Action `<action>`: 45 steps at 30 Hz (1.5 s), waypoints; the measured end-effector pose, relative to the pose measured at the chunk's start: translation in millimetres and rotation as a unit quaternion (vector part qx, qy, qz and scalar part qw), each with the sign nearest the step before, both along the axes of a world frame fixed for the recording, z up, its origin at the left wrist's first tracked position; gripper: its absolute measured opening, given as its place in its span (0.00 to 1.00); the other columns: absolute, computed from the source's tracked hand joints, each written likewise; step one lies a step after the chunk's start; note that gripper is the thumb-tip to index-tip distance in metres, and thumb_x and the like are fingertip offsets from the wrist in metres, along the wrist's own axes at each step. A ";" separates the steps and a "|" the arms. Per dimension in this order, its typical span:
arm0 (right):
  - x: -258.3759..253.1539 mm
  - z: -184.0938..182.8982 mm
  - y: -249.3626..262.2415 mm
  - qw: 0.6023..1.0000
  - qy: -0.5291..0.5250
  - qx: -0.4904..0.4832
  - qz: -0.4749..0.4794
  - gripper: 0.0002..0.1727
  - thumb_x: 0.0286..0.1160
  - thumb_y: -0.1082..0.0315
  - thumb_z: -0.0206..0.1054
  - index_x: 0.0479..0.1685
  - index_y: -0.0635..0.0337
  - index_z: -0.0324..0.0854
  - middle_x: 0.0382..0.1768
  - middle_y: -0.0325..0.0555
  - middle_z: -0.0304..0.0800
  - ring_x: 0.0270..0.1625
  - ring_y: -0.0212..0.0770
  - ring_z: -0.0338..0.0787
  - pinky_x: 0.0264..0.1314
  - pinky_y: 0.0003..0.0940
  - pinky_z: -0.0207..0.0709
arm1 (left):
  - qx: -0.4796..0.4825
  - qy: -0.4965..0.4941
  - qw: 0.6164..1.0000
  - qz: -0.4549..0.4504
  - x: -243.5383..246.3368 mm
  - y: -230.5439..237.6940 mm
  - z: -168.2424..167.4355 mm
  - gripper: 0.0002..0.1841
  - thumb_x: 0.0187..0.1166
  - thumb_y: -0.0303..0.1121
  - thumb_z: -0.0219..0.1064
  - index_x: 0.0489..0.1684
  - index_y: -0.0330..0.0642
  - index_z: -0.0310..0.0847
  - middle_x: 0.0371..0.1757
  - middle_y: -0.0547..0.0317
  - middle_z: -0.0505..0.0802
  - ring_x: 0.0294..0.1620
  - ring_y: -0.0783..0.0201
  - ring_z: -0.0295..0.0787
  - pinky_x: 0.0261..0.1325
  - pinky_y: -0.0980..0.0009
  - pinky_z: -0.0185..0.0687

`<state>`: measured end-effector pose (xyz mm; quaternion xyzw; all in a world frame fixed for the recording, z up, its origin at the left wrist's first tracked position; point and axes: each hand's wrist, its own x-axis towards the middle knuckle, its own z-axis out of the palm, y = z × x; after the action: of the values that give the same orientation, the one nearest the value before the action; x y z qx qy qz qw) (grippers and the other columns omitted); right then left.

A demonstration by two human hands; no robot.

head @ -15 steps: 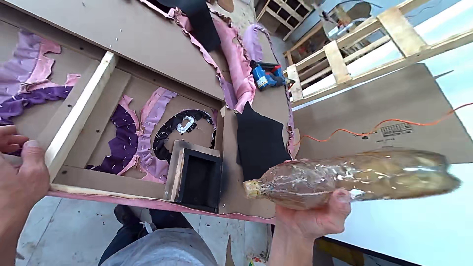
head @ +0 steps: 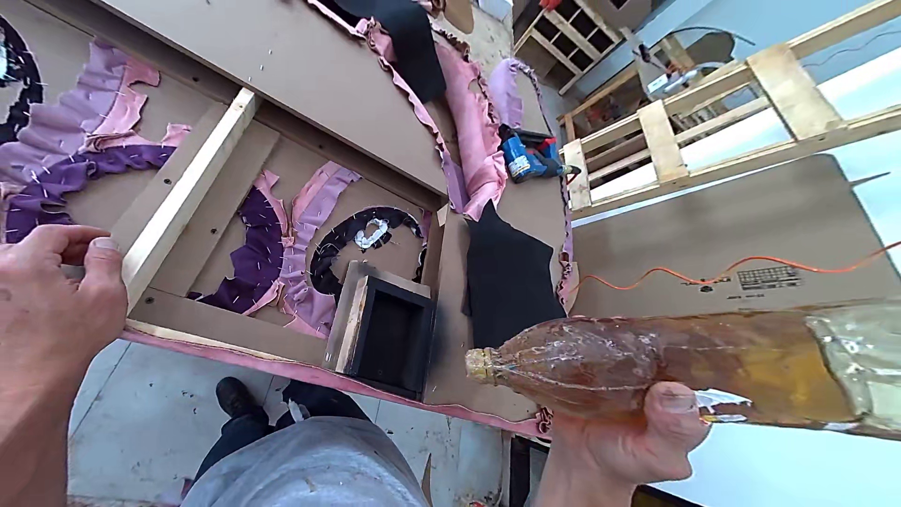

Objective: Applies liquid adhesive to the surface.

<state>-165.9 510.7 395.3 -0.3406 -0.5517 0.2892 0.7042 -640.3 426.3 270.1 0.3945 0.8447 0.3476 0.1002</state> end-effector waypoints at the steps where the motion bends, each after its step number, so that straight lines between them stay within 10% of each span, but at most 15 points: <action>1: -1.4 0.9 -1.1 1.000 0.001 -0.001 -0.002 0.32 0.67 0.54 0.80 0.67 0.55 0.71 0.53 0.45 0.92 0.58 0.41 0.92 0.63 0.44 0.88 | 0.002 -0.001 1.000 0.002 0.7 0.4 0.0 0.26 0.92 0.49 0.47 0.63 0.35 0.81 0.54 0.31 0.90 0.57 0.35 0.88 0.62 0.33 0.77; 45: -18.8 12.8 -7.4 0.998 -0.036 -0.001 -0.053 0.39 0.62 0.57 0.84 0.69 0.56 0.65 0.54 0.43 0.90 0.59 0.40 0.93 0.64 0.41 0.89 | 0.008 0.007 1.000 0.012 -1.3 2.3 1.3 0.26 0.90 0.49 0.49 0.60 0.36 0.84 0.52 0.32 0.90 0.57 0.33 0.87 0.60 0.32 0.75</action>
<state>-184.6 503.3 408.0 -0.3799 -0.5577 0.2397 0.6980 -641.7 428.6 271.4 0.3875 0.8471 0.3532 0.0870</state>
